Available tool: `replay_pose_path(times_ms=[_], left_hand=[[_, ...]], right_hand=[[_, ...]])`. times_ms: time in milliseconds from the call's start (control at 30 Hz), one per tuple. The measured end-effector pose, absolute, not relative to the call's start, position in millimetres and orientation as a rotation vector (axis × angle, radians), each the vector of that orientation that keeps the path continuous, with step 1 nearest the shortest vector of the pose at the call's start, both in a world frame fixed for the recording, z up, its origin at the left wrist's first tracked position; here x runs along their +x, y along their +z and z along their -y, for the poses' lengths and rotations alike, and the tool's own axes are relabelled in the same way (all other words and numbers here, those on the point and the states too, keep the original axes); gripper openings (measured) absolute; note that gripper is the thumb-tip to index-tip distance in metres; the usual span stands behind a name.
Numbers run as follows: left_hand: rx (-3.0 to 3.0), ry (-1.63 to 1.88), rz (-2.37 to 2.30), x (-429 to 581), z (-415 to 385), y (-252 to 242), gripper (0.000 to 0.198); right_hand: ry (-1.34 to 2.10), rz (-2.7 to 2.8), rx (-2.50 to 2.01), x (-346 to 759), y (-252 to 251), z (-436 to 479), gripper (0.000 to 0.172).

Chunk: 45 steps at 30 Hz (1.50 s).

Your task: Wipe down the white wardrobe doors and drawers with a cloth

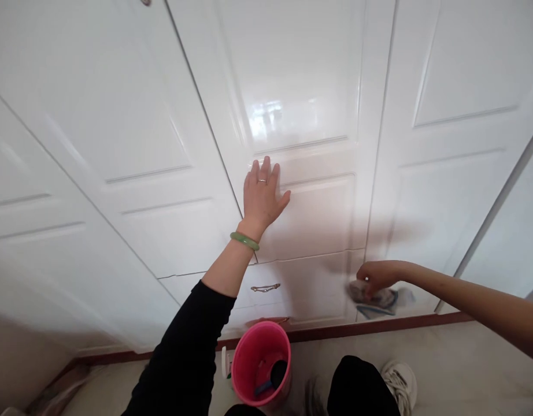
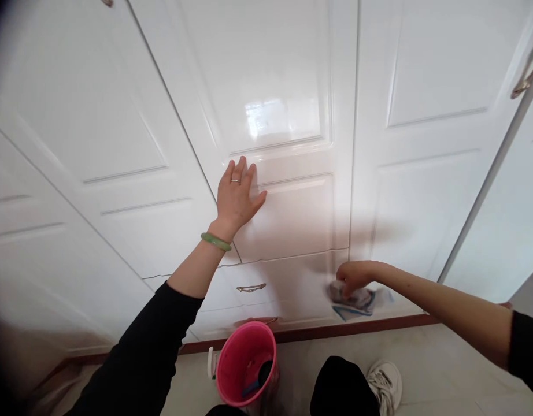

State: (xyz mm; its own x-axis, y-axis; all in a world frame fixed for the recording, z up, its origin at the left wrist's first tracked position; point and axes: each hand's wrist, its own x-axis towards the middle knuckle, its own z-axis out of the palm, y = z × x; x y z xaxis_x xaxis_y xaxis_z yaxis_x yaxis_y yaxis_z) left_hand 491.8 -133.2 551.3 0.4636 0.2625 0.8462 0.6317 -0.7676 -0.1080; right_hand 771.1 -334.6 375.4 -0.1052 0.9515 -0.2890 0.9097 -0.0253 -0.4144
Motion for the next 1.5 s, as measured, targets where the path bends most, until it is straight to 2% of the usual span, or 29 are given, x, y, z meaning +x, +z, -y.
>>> replay_pose_path(times_ms=[133, 300, 400, 500, 567, 667, 767, 867, 967, 1133, 1267, 1367, 1500], left_hand=[[-2.347, -1.340, 0.759, 498.2, 155.0, 539.5, 0.070], [-2.889, -1.364, 0.480, 523.6, 223.6, 489.1, 0.060], [-3.074, -1.650, 0.640, 544.5, 245.1, 474.6, 0.043], [-3.142, -2.200, 0.980, 560.2, 249.2, 483.2, 0.032], [-3.410, -2.333, 0.929, 563.9, 250.2, 492.9, 0.034], [-3.712, -2.129, 0.554, 555.2, 249.9, 500.4, 0.048], [-3.451, -2.013, 0.689, 530.0, 241.8, 495.6, 0.069], [-3.120, -2.011, 0.794, 496.1, 226.6, 483.7, 0.071], [-2.942, -2.081, 0.755, 462.8, 209.4, 472.9, 0.070], [-2.587, -2.269, 0.668, 418.6, 179.1, 467.3, 0.062], [-2.267, -2.383, 0.587, 393.3, 156.0, 475.0, 0.052], [-2.163, -2.298, 0.486, 385.7, 141.0, 487.5, 0.049], [-2.140, -2.025, 0.326, 397.2, 123.0, 501.5, 0.055]], right_hand=[[0.810, 1.974, -1.919, 756.3, 412.8, 320.5, 0.039], [0.675, 1.404, -1.266, 733.0, 454.7, 311.7, 0.067], [0.403, 1.250, -1.127, 705.9, 445.7, 316.9, 0.067], [-0.057, 1.418, -1.195, 674.7, 421.6, 321.4, 0.085], [-0.320, 1.474, -1.250, 664.3, 415.7, 318.8, 0.092], [-0.503, 1.339, -1.178, 681.5, 438.9, 301.8, 0.070], [-0.735, 1.056, -0.952, 730.2, 485.9, 269.6, 0.057], [-0.946, 1.036, -0.876, 769.5, 523.7, 230.9, 0.068], [-1.019, 1.172, -0.856, 763.1, 543.4, 197.5, 0.071], [-0.921, 1.570, -0.946, 674.2, 582.5, 161.1, 0.069], [-1.023, 1.811, -0.902, 612.3, 617.6, 137.1, 0.077], [-1.064, 1.903, -0.807, 591.5, 616.8, 122.5, 0.076], [-1.017, 2.028, -0.738, 580.0, 572.6, 109.6, 0.065]])
